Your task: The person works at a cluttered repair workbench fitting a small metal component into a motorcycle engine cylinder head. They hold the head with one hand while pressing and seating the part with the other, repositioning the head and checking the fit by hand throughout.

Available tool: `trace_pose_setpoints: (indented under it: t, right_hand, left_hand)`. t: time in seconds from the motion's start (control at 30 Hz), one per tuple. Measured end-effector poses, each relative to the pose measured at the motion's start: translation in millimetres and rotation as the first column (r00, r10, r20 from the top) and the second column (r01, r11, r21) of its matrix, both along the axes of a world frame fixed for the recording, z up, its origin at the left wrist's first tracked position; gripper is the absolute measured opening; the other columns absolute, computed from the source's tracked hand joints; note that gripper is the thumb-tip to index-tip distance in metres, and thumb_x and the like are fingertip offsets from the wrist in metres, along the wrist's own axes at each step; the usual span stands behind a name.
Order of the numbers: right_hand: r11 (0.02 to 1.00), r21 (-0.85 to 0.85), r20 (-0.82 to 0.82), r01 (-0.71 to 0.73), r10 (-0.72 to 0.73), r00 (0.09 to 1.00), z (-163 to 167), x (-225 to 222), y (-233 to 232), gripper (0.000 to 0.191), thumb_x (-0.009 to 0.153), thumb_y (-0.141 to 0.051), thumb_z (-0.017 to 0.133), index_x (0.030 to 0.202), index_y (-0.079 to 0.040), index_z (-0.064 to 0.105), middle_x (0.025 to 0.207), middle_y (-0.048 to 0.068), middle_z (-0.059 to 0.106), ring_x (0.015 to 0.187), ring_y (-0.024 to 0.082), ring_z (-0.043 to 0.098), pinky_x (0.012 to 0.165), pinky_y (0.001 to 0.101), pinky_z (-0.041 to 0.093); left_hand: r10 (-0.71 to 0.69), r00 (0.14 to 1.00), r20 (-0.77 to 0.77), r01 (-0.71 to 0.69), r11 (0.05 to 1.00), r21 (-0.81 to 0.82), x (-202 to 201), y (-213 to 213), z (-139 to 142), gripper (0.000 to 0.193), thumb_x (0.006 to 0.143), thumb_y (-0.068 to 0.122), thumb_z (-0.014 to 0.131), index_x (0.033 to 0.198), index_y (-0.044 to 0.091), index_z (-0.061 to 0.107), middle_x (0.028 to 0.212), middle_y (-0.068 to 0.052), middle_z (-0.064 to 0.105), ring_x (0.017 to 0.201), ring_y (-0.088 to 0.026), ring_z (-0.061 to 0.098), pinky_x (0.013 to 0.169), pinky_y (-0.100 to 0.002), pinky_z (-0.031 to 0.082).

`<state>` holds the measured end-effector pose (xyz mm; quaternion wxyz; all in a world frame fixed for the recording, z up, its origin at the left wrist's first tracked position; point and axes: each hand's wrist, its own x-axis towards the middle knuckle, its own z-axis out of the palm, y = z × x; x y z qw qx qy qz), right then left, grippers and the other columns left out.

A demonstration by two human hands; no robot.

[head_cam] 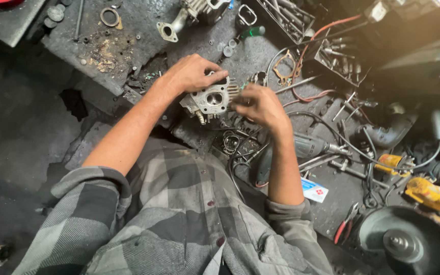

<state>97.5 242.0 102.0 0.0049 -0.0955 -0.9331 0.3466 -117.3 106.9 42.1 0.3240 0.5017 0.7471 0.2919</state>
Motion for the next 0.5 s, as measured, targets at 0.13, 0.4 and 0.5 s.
trace_pose_setpoints:
  t: [0.13, 0.4, 0.5]
  right_hand:
    - [0.997, 0.063, 0.02, 0.054, -0.055, 0.998, -1, -3, 4, 0.021, 0.079, -0.018, 0.084, 0.098, -0.01, 0.079, 0.089, 0.008, 0.067, 0.08, 0.027, 0.069, 0.072, 0.0391, 0.054]
    - [0.999, -0.046, 0.125, -0.008, 0.013, 0.992, -9, 3, 8, 0.024, 0.075, -0.014, 0.086, 0.098, -0.01, 0.081, 0.088, 0.007, 0.069, 0.079, 0.022, 0.069, 0.072, 0.036, 0.054]
    - [0.984, -0.021, -0.012, 0.176, -0.176, 0.984, -12, 6, 9, 0.02, 0.083, -0.014, 0.087, 0.1, -0.007, 0.08, 0.087, 0.008, 0.068, 0.079, 0.021, 0.066, 0.071, 0.0348, 0.053]
  left_hand:
    - [0.042, 0.999, 0.015, -0.041, 0.999, -0.026, 2, 3, 1, 0.054, 0.092, 0.064, 0.059, 0.113, 0.02, 0.08, 0.088, -0.014, 0.078, 0.083, -0.03, 0.076, 0.085, -0.044, 0.057]
    - [0.067, 0.997, 0.025, -0.066, 0.997, -0.036, 7, 3, 5, 0.056, 0.093, 0.066, 0.057, 0.11, 0.018, 0.081, 0.069, -0.011, 0.073, 0.073, -0.027, 0.075, 0.082, -0.044, 0.057]
    - [0.029, 0.999, 0.02, -0.028, 0.997, -0.071, 9, 7, 7, 0.055, 0.096, 0.064, 0.054, 0.11, 0.018, 0.08, 0.071, -0.015, 0.074, 0.073, -0.03, 0.074, 0.083, -0.045, 0.057]
